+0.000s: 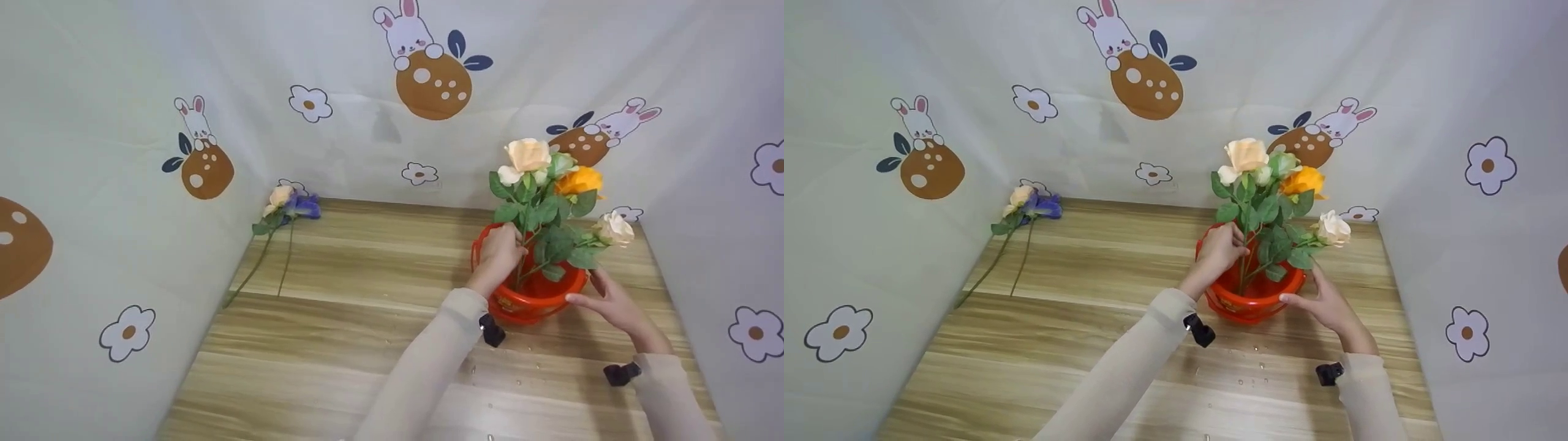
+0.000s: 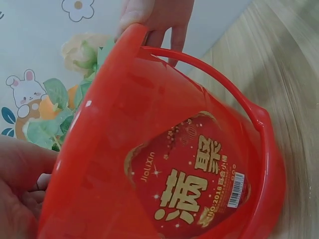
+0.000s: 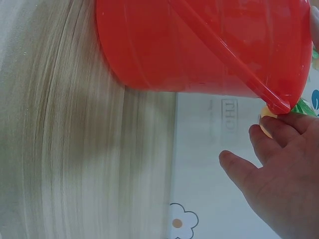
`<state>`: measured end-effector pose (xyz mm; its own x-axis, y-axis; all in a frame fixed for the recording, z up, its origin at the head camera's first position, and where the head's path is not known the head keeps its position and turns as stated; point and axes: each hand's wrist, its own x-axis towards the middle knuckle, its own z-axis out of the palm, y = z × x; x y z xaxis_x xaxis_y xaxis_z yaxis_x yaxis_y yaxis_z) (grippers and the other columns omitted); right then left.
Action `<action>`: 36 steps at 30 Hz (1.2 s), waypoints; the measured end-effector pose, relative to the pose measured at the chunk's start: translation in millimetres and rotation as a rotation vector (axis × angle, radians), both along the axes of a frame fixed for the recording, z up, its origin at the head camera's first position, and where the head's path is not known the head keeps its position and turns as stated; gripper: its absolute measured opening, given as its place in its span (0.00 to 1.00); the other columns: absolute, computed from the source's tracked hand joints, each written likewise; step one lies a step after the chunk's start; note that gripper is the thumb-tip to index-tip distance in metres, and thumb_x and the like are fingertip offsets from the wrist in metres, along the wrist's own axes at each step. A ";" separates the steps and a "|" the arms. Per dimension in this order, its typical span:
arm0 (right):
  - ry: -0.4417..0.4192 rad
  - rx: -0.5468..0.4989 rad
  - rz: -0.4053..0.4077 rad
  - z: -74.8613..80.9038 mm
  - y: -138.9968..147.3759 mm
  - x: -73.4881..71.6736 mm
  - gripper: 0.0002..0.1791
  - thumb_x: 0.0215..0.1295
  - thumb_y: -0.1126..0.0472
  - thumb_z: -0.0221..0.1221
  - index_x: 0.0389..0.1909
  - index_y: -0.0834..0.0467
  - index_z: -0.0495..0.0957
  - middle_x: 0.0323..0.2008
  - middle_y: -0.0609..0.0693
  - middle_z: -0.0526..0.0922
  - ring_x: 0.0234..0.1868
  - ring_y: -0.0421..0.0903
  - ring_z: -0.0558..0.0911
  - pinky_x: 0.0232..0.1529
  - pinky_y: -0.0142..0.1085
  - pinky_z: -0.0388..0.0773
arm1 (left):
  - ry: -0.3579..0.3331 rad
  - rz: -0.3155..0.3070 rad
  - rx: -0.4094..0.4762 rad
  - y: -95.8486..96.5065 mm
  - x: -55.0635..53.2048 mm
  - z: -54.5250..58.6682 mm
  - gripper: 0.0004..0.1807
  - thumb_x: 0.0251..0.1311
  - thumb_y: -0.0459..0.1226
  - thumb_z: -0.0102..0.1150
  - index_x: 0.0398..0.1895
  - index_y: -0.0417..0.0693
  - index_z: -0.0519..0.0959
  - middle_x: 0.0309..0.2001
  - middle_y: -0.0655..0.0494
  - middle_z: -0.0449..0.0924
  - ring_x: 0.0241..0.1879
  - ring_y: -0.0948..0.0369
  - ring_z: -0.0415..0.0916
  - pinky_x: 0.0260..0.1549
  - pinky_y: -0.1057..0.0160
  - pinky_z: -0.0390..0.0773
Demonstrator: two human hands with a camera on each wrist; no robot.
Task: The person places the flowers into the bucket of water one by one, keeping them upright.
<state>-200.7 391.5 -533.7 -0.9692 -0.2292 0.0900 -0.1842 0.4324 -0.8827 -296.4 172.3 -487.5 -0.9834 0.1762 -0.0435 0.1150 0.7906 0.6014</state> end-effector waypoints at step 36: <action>-0.005 -0.015 0.007 -1.1 0.2 1.7 0.47 0.59 0.68 0.61 0.74 0.53 0.44 0.73 0.63 0.47 0.69 0.33 0.52 0.60 0.12 0.52 | -0.099 -0.193 0.762 -69.6 11.1 3.7 0.11 0.52 0.31 0.67 0.39 0.37 0.82 0.36 0.48 0.85 0.35 0.63 0.83 0.36 0.73 0.80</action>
<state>-199.0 391.8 -534.8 -0.9680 -0.2346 0.0890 -0.1831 0.4181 -0.8898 -285.3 102.7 -483.8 -0.9302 0.3598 0.0722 0.1262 0.1289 0.9836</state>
